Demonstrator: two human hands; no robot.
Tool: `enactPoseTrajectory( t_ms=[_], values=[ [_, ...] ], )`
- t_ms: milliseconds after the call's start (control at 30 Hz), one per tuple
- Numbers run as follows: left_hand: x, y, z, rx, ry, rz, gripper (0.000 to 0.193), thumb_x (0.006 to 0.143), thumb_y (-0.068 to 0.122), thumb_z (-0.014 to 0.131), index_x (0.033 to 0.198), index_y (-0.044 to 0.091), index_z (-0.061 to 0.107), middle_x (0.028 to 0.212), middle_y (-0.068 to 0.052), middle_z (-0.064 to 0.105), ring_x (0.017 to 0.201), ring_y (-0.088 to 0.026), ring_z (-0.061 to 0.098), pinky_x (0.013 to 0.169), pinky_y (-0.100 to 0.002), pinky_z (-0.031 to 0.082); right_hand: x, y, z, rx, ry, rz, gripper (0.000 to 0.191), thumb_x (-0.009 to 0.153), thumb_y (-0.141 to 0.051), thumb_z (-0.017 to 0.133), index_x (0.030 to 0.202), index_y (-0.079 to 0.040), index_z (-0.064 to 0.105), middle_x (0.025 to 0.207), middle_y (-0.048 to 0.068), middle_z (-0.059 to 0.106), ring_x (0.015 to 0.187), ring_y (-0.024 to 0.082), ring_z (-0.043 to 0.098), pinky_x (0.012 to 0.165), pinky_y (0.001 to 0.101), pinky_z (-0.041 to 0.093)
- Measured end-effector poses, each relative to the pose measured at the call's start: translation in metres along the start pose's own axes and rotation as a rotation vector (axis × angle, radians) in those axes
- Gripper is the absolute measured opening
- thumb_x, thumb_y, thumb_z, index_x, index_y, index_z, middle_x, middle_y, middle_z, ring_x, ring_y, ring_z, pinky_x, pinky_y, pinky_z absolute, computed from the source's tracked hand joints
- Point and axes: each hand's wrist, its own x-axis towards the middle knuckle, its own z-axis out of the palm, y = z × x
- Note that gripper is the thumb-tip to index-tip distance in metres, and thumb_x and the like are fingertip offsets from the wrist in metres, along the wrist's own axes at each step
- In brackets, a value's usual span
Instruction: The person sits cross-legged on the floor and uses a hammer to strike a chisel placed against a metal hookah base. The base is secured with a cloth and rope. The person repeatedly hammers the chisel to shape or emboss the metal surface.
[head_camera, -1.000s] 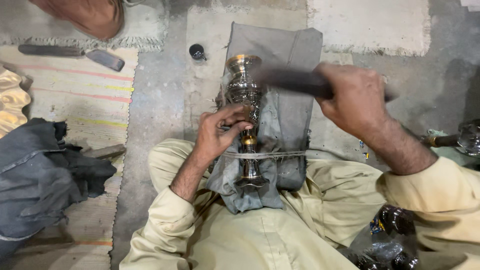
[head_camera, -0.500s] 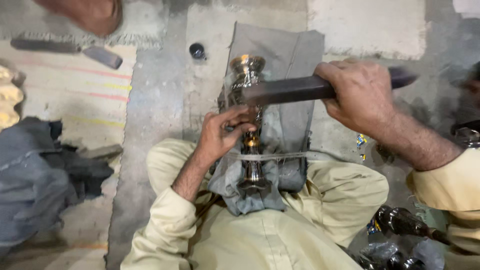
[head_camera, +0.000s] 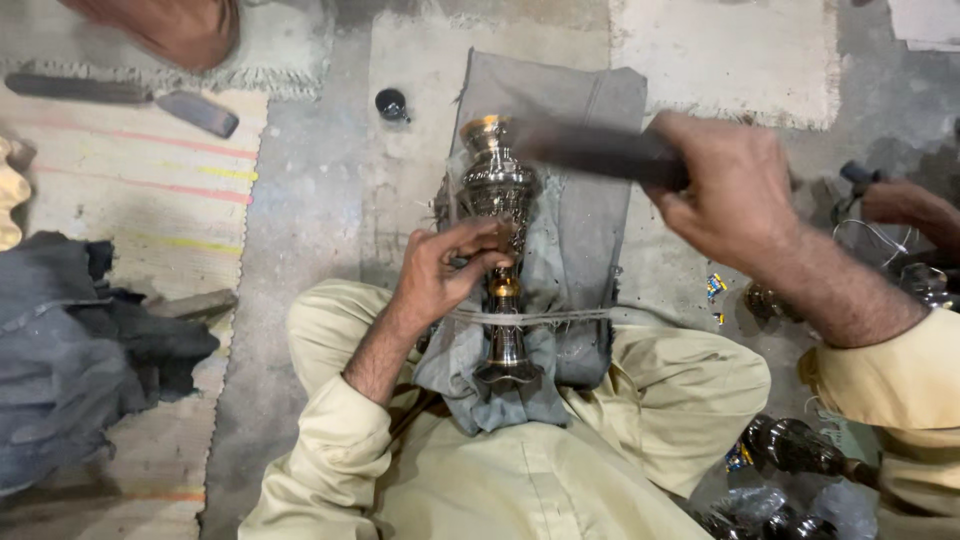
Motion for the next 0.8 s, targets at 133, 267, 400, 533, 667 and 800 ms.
enactPoseTrajectory(
  t_ms=[133, 267, 400, 533, 667, 800],
  values=[
    [-0.005, -0.004, 0.0, 0.005, 0.034, -0.019, 0.041, 0.09, 0.005, 0.08, 0.128, 0.004, 0.067, 0.108, -0.012, 0.08, 0.098, -0.021, 0.081, 0.087, -0.032, 0.064, 0.001, -0.006, -0.004, -0.376, 0.047, -0.176, 0.009, 0.091, -0.008, 0.072, 0.099, -0.01, 0.07, 0.086, 0.008, 0.072, 0.074, 0.025, 0.069, 0.071, 0.0422, 0.055],
    [-0.009, -0.016, 0.004, -0.001, 0.058, -0.012, 0.038, 0.093, 0.007, 0.078, 0.129, 0.004, 0.065, 0.105, -0.012, 0.081, 0.102, -0.02, 0.08, 0.086, -0.032, 0.065, 0.001, -0.011, -0.015, -0.065, 0.149, -0.007, 0.016, 0.091, -0.012, 0.075, 0.101, -0.003, 0.066, 0.083, 0.013, 0.069, 0.073, 0.027, 0.069, 0.07, 0.0432, 0.054],
    [-0.01, -0.03, 0.01, 0.068, 0.079, 0.069, 0.038, 0.094, 0.011, 0.08, 0.129, 0.005, 0.065, 0.105, -0.012, 0.08, 0.094, -0.018, 0.079, 0.079, -0.031, 0.068, 0.002, -0.016, -0.012, -0.427, 0.052, -0.196, 0.006, 0.093, -0.006, 0.072, 0.098, -0.008, 0.07, 0.081, 0.01, 0.072, 0.067, 0.024, 0.069, 0.062, 0.0416, 0.053],
    [-0.011, -0.032, 0.012, -0.154, 0.215, 0.081, 0.032, 0.1, 0.004, 0.074, 0.131, 0.007, 0.065, 0.104, -0.011, 0.079, 0.092, -0.017, 0.08, 0.079, -0.031, 0.071, -0.006, -0.011, -0.011, -0.416, -0.029, -0.135, 0.021, 0.084, -0.013, 0.074, 0.104, -0.012, 0.069, 0.085, 0.008, 0.071, 0.08, 0.029, 0.071, 0.072, 0.0456, 0.054],
    [-0.012, -0.019, 0.002, -0.484, 0.304, -0.119, 0.037, 0.1, -0.003, 0.072, 0.135, 0.002, 0.06, 0.105, -0.013, 0.08, 0.097, -0.015, 0.076, 0.084, -0.028, 0.063, -0.019, -0.007, -0.009, -0.098, -0.202, 0.13, 0.027, 0.086, -0.024, 0.077, 0.108, -0.012, 0.07, 0.077, 0.011, 0.07, 0.07, 0.03, 0.069, 0.064, 0.0456, 0.051],
    [-0.003, 0.001, -0.008, -0.367, 0.198, -0.134, 0.04, 0.095, -0.003, 0.074, 0.131, 0.0, 0.06, 0.105, -0.014, 0.079, 0.098, -0.015, 0.077, 0.085, -0.029, 0.065, -0.038, -0.006, -0.002, 0.218, -0.355, 0.395, 0.032, 0.086, -0.033, 0.078, 0.106, -0.01, 0.068, 0.069, 0.01, 0.066, 0.06, 0.024, 0.065, 0.058, 0.0425, 0.05]
  ],
)
